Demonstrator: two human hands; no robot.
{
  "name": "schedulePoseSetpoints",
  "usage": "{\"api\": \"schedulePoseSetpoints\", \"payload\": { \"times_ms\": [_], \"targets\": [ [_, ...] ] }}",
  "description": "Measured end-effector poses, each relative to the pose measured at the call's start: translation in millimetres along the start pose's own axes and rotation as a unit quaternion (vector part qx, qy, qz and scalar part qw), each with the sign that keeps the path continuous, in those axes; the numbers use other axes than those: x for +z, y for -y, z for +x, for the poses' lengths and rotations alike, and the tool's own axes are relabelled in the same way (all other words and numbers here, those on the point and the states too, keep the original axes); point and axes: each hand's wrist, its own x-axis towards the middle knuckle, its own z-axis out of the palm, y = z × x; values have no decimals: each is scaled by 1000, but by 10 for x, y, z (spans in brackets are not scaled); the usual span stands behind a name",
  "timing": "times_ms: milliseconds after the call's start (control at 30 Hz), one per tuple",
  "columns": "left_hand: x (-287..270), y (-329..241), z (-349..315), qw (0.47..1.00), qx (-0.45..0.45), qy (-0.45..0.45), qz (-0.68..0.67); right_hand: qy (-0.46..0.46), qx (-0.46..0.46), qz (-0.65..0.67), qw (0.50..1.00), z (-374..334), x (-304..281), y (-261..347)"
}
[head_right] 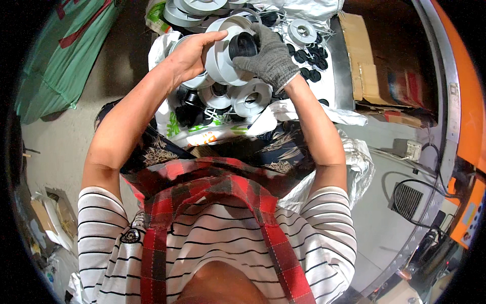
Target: The person sorts round components and metal frames into large bags.
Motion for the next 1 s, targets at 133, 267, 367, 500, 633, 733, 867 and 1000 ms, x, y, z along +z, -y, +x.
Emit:
{"api": "schedulePoseSetpoints", "payload": {
  "times_ms": [133,267,367,500,633,733,867,1000],
  "targets": [
    [6,-27,-43,999,-11,25,19,62,-38,-152,986,-57,-128,282],
    [-18,-78,-26,996,-30,70,42,63,-182,-206,959,-78,-174,199],
    [-72,-16,15,994,-33,105,15,101,-269,-191,939,-56,-276,97],
    [-91,12,-6,995,-23,95,6,111,-258,-179,943,-71,-239,86],
    [-50,-3,-15,996,1,92,8,76,-258,-202,942,31,-152,-2],
    [-35,46,-5,995,53,83,32,28,-46,-47,997,11,-47,51],
    [5,30,-5,990,89,99,57,177,20,37,983,146,-168,16],
    [-19,87,40,987,125,67,72,48,-55,26,997,101,-11,-173]
  ]
}}
